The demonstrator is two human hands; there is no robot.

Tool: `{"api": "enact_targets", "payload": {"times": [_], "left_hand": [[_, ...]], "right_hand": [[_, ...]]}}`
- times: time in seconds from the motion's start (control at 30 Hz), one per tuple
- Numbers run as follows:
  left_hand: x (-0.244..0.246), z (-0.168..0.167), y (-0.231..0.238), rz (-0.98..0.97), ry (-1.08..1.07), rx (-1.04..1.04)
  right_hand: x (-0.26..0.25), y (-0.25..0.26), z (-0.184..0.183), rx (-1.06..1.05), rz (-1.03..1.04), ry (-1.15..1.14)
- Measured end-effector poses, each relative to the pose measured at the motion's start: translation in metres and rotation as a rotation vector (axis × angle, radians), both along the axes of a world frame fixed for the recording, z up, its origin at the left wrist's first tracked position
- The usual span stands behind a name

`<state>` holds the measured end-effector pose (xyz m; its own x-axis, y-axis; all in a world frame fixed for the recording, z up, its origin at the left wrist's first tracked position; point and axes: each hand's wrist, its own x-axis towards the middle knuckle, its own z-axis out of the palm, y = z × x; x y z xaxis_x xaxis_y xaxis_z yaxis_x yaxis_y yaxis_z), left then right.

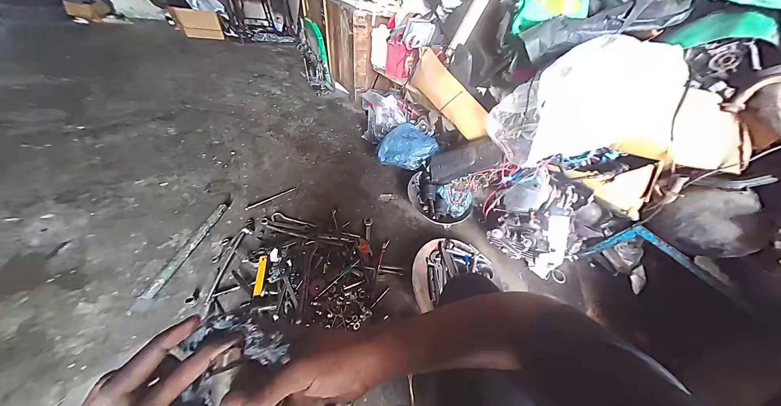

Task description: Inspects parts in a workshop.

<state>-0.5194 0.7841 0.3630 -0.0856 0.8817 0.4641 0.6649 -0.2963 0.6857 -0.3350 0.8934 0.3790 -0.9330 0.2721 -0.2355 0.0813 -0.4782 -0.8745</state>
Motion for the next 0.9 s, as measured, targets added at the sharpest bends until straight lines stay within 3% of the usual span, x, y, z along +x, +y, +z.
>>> {"api": "enact_targets", "payload": {"times": [0.1,0.27,0.37,0.47,0.57,0.67,0.77,0.9], "left_hand": [[0.0,0.01,-0.002,0.09,0.206,-0.057],[0.005,0.007,-0.012,0.062,0.254,-0.051],[0.011,0.003,-0.019,0.128,0.372,-0.071],[0.015,0.002,-0.019,0.23,0.549,-0.082],[0.002,-0.008,-0.013,0.247,0.433,-0.033],[-0.011,-0.014,-0.011,0.288,0.196,0.059],[-0.009,-0.015,-0.006,0.256,0.024,0.098],[-0.009,-0.017,0.001,0.261,0.066,0.02]], "right_hand": [[-0.003,0.005,-0.01,0.015,-0.074,0.085],[-0.001,0.014,-0.017,0.129,0.033,0.113],[0.0,0.013,-0.021,0.198,0.019,0.006],[0.002,0.013,-0.014,0.445,-0.067,-0.151],[0.004,0.02,-0.007,0.479,-0.175,-0.254],[-0.005,0.032,-0.005,0.354,-0.279,-0.29],[-0.009,0.038,-0.007,0.092,-0.17,-0.348],[-0.004,0.022,-0.004,-0.143,-0.035,-0.017]]}}
